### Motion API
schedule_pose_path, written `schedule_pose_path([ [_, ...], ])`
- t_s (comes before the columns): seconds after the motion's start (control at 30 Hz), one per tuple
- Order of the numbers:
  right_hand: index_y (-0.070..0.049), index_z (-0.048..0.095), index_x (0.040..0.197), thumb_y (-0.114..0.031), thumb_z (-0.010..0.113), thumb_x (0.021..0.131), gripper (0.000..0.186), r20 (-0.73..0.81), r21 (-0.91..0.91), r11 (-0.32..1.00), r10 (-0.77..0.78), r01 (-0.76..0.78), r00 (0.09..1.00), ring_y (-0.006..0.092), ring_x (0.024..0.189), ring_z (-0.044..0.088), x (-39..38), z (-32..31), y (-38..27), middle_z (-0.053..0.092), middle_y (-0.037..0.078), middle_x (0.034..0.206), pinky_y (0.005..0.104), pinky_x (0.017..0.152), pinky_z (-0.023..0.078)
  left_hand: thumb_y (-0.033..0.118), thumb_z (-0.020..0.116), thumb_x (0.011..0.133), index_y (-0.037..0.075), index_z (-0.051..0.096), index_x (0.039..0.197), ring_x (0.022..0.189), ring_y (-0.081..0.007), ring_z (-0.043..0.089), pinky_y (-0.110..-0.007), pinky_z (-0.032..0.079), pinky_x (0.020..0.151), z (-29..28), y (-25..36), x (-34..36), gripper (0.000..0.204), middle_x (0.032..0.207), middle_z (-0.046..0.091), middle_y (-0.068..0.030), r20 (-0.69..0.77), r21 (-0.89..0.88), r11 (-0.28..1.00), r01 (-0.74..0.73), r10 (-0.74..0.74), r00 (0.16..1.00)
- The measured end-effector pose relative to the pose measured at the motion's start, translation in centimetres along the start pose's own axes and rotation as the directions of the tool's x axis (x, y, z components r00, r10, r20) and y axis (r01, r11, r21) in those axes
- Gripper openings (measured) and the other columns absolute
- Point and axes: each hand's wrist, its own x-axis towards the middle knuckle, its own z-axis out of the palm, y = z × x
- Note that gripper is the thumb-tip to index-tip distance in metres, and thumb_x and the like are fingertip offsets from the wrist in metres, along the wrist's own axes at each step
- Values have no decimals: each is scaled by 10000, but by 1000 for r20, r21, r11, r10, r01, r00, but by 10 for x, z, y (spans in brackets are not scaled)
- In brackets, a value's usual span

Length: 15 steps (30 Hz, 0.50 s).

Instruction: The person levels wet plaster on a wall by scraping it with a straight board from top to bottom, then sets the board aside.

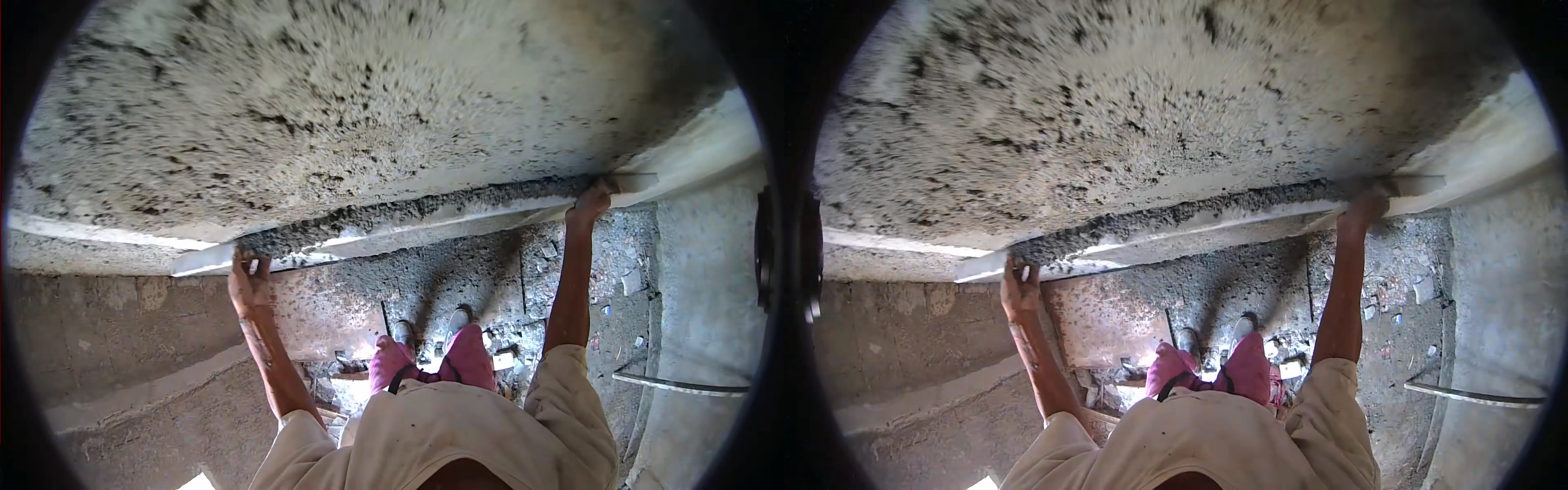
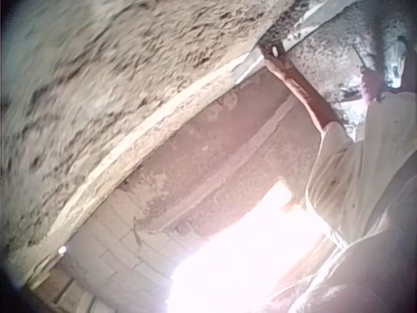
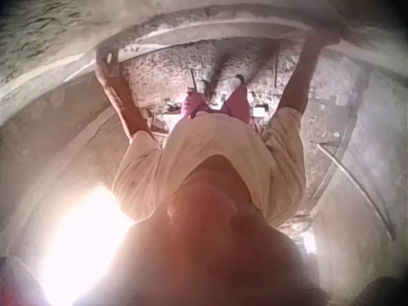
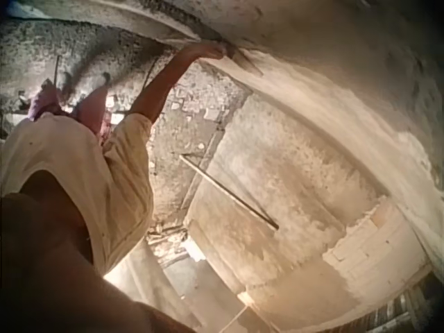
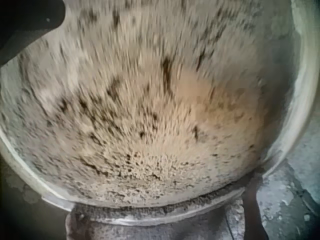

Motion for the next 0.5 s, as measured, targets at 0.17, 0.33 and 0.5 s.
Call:
schedule_pose_path([
  [0.17,6,567,851,-104,474,812,149,58,341,940,-13,-7,998,141,711,487,0,7,-158,538,38,805,292,651,423,170,575,878,60,572,852,712,-162,568,-395,553,680,43,71,-39,113,692,554,-18,80,-9,998,-59,59,995],
  [0.33,-30,577,828,-142,534,808,122,113,301,943,113,-143,987,164,534,505,41,4,-233,523,24,655,339,488,423,165,549,894,30,570,1045,862,-181,564,-366,498,842,63,143,-74,204,939,583,-96,276,-80,963,-256,268,923],
  [0.5,24,535,885,-209,568,808,247,317,-557,470,-641,685,699,196,683,554,129,-10,-319,548,102,737,326,584,480,165,490,929,-18,554,1015,783,-196,588,-328,511,758,168,261,-114,212,901,613,-121,477,-280,929,-240,352,805],
])
